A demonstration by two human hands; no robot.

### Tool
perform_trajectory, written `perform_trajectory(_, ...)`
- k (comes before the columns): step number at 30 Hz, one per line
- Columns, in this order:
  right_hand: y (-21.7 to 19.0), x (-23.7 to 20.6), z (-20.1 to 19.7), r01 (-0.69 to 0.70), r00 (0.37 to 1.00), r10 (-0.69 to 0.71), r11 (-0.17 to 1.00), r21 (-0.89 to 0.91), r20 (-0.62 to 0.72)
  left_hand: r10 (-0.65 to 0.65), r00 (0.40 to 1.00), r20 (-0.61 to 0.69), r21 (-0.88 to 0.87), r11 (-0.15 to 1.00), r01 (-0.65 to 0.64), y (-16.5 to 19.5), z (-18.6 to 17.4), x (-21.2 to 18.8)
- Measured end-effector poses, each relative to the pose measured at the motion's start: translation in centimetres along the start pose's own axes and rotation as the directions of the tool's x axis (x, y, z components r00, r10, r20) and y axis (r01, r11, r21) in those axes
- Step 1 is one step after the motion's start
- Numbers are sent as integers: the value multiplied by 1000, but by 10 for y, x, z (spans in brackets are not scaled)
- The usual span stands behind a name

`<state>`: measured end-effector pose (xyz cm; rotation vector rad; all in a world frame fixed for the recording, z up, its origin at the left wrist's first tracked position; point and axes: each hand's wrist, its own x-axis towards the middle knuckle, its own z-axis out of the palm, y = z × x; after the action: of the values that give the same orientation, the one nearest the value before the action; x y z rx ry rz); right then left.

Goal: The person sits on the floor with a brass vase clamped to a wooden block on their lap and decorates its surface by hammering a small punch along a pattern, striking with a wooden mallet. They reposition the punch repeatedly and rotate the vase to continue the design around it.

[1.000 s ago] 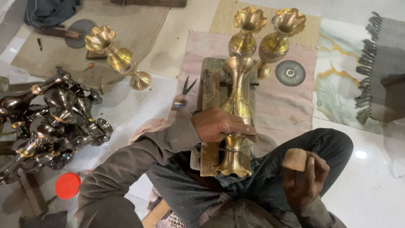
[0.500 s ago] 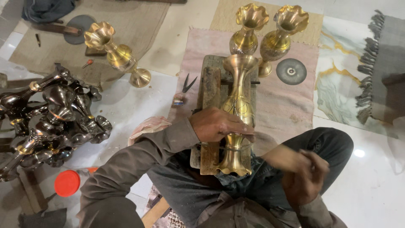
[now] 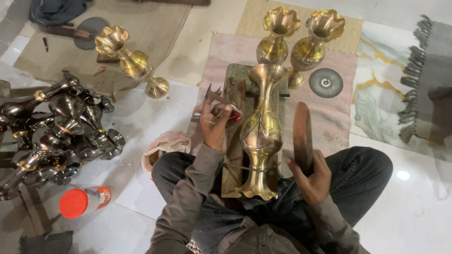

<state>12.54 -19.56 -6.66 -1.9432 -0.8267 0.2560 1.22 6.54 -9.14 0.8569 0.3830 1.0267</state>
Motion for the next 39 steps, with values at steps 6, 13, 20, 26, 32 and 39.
perform_trajectory(6,-23,45,27,44,989,-73,975,219,126,-57,997,-51,-24,998,56,-22,16,2)
perform_trajectory(13,-23,50,30,57,979,-117,942,329,166,-29,999,-27,-41,999,28,-29,29,4)
perform_trajectory(20,22,64,39,-324,901,112,816,479,419,31,997,76,132,990,-41,-20,51,2)
perform_trajectory(26,38,58,52,-284,932,70,751,596,357,-26,990,138,163,987,3,-12,58,1)
perform_trajectory(32,52,60,29,-374,910,200,776,508,364,-151,931,332,308,950,44,27,36,-2)
perform_trajectory(39,29,75,-54,22,922,12,996,-84,386,-229,722,652,621,708,-336,57,57,12)
